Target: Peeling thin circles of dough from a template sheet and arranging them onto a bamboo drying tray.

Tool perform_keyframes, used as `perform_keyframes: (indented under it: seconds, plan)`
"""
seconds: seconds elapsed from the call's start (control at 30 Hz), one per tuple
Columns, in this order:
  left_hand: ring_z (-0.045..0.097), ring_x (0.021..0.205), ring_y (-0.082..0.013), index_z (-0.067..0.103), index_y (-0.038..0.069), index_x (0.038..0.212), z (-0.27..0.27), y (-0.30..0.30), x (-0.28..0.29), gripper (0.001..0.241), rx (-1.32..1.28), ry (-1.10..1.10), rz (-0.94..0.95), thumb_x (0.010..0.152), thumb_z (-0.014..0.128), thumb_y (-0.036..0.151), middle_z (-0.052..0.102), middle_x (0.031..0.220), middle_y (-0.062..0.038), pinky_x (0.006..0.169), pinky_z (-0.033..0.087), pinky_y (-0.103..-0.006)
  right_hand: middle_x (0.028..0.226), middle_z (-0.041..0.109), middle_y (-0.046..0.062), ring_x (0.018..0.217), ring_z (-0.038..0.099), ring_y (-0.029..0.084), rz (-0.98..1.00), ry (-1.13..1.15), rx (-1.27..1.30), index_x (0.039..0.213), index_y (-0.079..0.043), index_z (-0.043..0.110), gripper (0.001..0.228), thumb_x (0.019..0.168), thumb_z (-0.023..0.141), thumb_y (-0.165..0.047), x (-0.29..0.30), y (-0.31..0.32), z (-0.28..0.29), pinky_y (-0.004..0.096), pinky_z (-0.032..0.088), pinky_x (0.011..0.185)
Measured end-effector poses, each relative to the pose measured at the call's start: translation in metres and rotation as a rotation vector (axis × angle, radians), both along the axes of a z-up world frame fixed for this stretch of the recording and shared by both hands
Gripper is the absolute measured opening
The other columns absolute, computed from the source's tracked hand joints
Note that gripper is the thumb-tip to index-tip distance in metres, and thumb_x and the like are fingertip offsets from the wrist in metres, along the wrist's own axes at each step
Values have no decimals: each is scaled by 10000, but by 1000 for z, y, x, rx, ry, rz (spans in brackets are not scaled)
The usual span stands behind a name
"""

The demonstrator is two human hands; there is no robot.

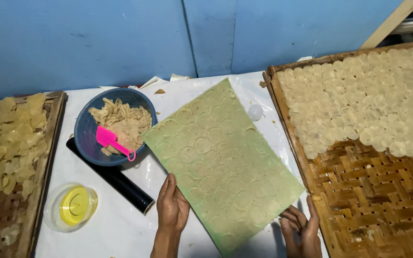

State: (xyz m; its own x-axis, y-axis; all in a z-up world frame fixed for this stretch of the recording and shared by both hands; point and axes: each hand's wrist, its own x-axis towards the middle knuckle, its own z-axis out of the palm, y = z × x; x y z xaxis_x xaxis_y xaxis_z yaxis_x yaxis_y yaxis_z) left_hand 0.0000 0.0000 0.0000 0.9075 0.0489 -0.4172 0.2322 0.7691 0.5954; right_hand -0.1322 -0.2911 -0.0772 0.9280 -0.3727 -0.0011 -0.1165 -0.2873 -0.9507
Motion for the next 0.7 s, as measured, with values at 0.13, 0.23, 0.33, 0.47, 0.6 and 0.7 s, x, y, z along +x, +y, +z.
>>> perform_keyframes:
  seconds: [0.13,0.23,0.33,0.47,0.6,0.7]
  plan:
    - [630,1146,-297,512,-39,1434,-8,-21,34,454,-66,-54,-117,1077,418,224,631,1364,-229,1014,501,-443,1220,556,326,1015,681,348,-75,-3,-7,1590,107,16,909,857,522,-73,11,1,32,381,538,812]
    - [622,1214,-290,515,-70,1424,-8,-50,58,450,-169,-147,-243,1092,418,219,613,1409,-219,1039,483,-400,1338,447,446,1085,639,403,-134,74,-128,1558,131,31,835,899,499,-79,18,3,79,470,546,873]
    - [558,1320,-291,491,-99,1427,-7,-72,71,479,-91,-140,-324,1060,443,204,565,1451,-254,1156,430,-387,1175,696,265,896,737,361,-255,533,-389,1614,75,119,970,881,641,-287,20,4,109,455,585,732]
    - [625,1207,-257,518,-70,1401,-31,-85,75,434,-187,-125,-471,1095,441,229,618,1385,-218,1037,507,-360,973,759,201,770,749,368,-326,428,-733,1510,47,459,756,910,682,-355,32,12,124,473,595,630]
    - [653,1146,-238,531,-81,1406,-44,-86,68,466,-212,-67,-548,1094,454,256,641,1354,-216,963,534,-333,1052,716,176,716,716,228,-9,-10,-694,1183,6,713,353,868,723,-153,70,30,114,310,640,584]
    - [663,1139,-234,554,-43,1401,-55,-84,65,446,-243,-157,-595,1120,422,276,636,1381,-196,942,558,-342,951,669,77,801,632,220,66,-46,-655,1139,-45,744,280,896,690,-173,92,53,122,334,516,721]
